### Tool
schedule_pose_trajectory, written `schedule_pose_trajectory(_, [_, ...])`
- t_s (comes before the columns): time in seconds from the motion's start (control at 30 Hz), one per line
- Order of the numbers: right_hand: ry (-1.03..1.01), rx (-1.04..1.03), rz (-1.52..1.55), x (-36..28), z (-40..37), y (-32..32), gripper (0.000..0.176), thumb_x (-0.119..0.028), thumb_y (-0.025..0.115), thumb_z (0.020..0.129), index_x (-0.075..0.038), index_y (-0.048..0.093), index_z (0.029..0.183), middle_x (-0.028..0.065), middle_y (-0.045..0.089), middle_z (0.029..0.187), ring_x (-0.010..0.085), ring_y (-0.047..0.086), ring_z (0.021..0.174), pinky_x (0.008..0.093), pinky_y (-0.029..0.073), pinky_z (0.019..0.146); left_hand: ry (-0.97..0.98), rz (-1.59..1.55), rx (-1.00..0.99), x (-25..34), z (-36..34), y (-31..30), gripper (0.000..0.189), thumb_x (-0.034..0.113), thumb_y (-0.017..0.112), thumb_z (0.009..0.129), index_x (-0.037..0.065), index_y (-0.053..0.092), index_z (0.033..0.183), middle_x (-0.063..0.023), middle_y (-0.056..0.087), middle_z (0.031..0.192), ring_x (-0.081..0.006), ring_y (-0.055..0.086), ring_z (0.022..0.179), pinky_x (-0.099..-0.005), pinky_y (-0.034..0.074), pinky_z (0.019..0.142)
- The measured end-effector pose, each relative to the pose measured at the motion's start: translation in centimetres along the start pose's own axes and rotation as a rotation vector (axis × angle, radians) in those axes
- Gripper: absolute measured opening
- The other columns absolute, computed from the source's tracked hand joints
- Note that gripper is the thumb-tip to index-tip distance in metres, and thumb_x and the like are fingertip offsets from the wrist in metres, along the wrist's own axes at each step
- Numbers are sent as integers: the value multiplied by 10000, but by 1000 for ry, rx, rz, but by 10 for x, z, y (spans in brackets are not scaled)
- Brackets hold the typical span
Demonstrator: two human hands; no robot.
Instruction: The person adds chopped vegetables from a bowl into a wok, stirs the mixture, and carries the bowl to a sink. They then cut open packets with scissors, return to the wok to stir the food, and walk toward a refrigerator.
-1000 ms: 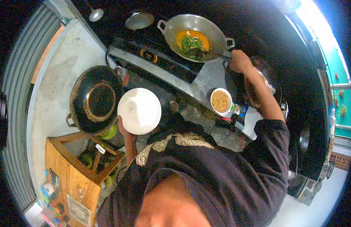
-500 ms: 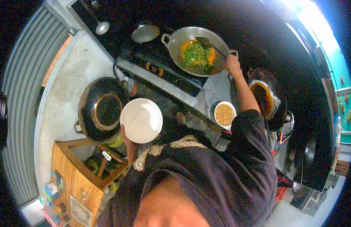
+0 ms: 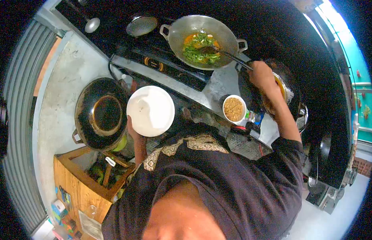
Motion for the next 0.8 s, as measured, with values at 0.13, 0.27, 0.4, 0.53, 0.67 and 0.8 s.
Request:
schedule_pose_trajectory(0.13, [-104, -96, 12, 0, -4, -26, 168, -147, 623, 731, 13, 612, 781, 219, 598, 792, 392, 580, 807, 466, 471, 723, -20, 17, 18, 5, -4, 4, 576, 422, 328, 942, -11, 342, 1322, -168, 450, 1290, -294, 497, 1127, -412, 413, 940])
schedule_pose_trajectory(0.27, [-143, -142, 17, 2, 5, -12, 172, -149, 613, 736, 22, 607, 742, 230, 595, 769, 395, 582, 779, 461, 477, 704, -24, -28, 59, 4, -4, -10, 579, 426, 328, 941, -11, 343, 1319, -168, 453, 1286, -291, 498, 1125, -408, 417, 936])
schedule_pose_trajectory(0.4, [-184, -209, 1, -7, 34, 33, 189, -156, 607, 736, 33, 593, 737, 235, 607, 774, 406, 594, 756, 465, 491, 680, 8, -21, 26, 6, -5, -21, 590, 439, 333, 935, -9, 345, 1318, -166, 462, 1277, -289, 502, 1118, -405, 424, 927])
schedule_pose_trajectory(0.53, [-20, -142, 88, -17, 73, 84, 192, -157, 599, 735, 29, 612, 782, 236, 623, 813, 399, 612, 808, 463, 499, 702, -33, -31, 53, 9, -8, -19, 600, 458, 327, 931, -2, 352, 1316, -163, 477, 1261, -289, 518, 1098, -405, 434, 916])
schedule_pose_trajectory(0.67, [151, -96, 163, -5, 89, 93, 223, -158, 600, 745, 51, 618, 818, 269, 605, 834, 405, 597, 825, 467, 490, 715, 44, 60, 62, 16, -9, -9, 599, 466, 316, 932, 7, 354, 1316, -160, 483, 1250, -292, 527, 1086, -412, 444, 906])
schedule_pose_trajectory(0.8, [239, -19, 212, 27, 105, 116, 216, -146, 585, 743, 66, 608, 782, 280, 604, 828, 408, 601, 821, 466, 493, 709, 9, 32, 68, 8, -4, -8, 586, 457, 316, 935, 11, 357, 1314, -159, 479, 1253, -293, 523, 1091, -414, 451, 897])
Point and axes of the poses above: each hand's wrist, its own z-axis towards the middle knuckle, its own y-axis out of the palm, x = y × z, the point moved 7 cm from there along z, towards the middle knuckle
